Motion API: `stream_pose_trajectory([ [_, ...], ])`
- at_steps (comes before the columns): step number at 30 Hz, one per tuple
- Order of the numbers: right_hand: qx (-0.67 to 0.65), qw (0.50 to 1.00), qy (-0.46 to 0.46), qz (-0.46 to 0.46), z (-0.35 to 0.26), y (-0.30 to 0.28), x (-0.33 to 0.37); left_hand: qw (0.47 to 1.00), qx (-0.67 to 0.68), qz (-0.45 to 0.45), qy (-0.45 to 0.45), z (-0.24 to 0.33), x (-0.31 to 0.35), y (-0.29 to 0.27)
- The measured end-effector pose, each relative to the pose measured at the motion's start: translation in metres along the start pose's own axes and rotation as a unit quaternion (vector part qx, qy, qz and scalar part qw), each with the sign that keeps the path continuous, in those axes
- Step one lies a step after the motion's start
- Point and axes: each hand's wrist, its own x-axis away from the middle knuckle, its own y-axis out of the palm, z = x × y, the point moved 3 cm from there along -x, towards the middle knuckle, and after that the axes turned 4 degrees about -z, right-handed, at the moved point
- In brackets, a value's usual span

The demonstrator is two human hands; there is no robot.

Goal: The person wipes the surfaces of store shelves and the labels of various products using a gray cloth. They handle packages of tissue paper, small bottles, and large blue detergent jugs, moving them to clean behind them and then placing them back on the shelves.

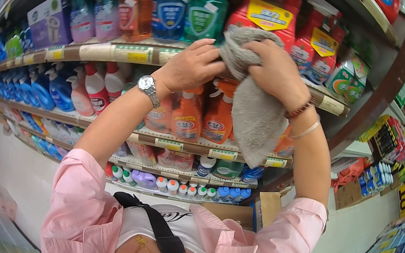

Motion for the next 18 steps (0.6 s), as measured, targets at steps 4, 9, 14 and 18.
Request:
stream_pose_trajectory([
  [4,-0.040,0.989,-0.043,0.136,-0.026,-0.025,0.000,0.994,-0.070,0.053,-0.067,-0.010,0.043,-0.034],
  [9,0.015,0.949,-0.144,0.279,-0.074,-0.019,-0.057,0.960,-0.101,0.107,-0.237,-0.045,0.096,-0.083],
  [14,0.075,0.972,-0.095,0.201,-0.109,0.033,-0.107,0.965,-0.088,0.129,-0.211,-0.057,0.128,-0.087],
  [18,0.036,0.994,-0.099,0.042,-0.134,0.080,-0.085,0.963,-0.001,0.145,-0.225,-0.064,0.141,-0.094],
])
